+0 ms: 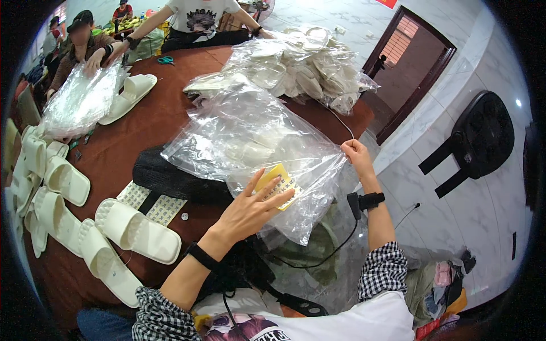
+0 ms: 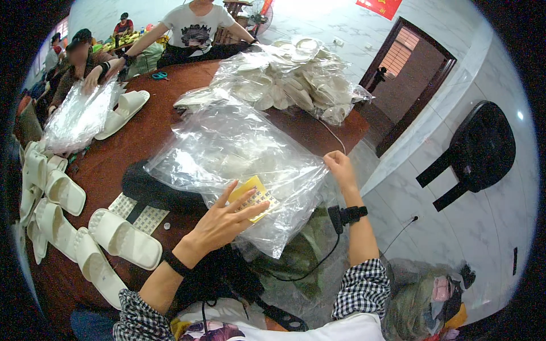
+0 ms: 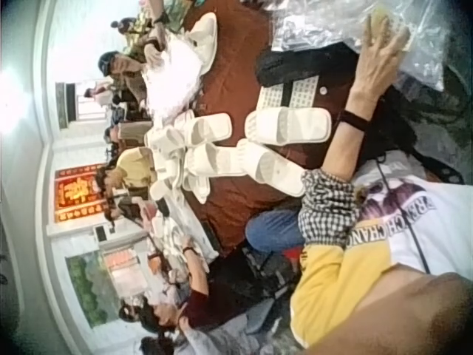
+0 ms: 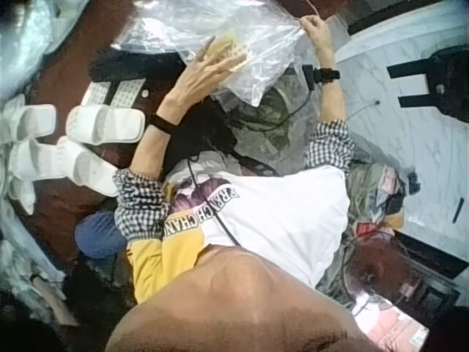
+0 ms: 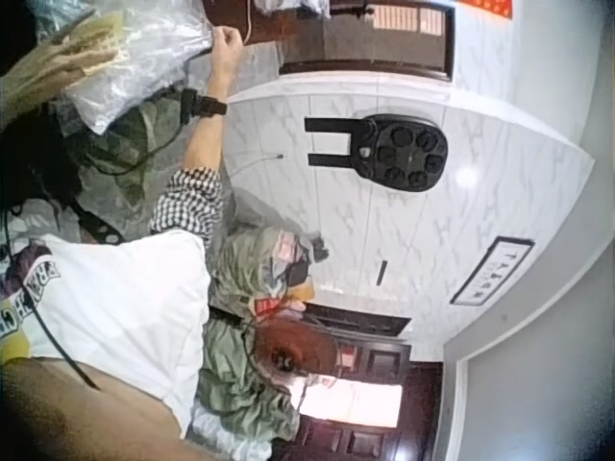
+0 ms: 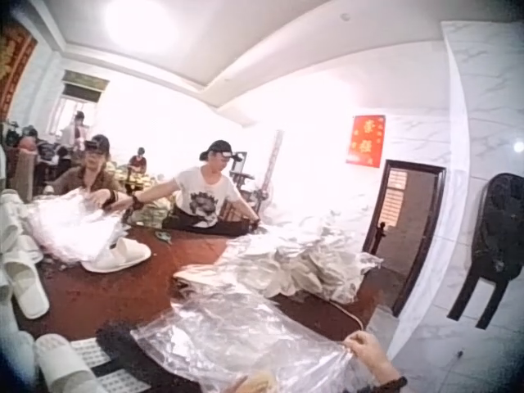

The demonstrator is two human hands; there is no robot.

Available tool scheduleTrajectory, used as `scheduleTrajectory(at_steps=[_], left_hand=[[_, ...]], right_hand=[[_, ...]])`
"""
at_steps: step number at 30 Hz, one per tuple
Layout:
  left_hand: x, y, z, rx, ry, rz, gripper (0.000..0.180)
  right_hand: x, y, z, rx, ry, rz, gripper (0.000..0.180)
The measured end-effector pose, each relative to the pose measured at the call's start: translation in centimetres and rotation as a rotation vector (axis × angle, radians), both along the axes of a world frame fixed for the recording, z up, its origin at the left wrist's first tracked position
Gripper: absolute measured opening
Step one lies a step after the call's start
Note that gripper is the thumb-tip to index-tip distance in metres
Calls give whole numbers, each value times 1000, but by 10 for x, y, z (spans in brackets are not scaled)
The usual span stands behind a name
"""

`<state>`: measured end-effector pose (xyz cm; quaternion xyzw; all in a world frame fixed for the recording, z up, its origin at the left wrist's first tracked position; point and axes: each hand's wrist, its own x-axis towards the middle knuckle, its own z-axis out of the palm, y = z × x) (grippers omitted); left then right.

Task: Applying size stickers to the insoles of white slippers and placing them into clear plastic bags.

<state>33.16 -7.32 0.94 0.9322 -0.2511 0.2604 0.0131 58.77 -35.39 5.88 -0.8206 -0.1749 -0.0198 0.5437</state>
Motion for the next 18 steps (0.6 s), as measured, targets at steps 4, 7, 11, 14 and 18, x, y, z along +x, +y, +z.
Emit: scheduleTrajectory(at_steps=[4,7,11,14,18], left_hand=[[-2,0,1,-89,48,-32,28],[-1,2,-4,-126,49,-51,28],[1,4,-10,-110,21,-82,30],[0,4,-10,-93,30,-80,31],[-1,5,-10,-126,43,-89,34]], right_hand=[[12,2,-10,-81,43,-5,18],[25,-6,-14,-200,137,2,22],[30,-3,5,-693,-200,15,29],[23,39,46,-487,-242,231,40],[16,115,87,-619,-258,419,50]])
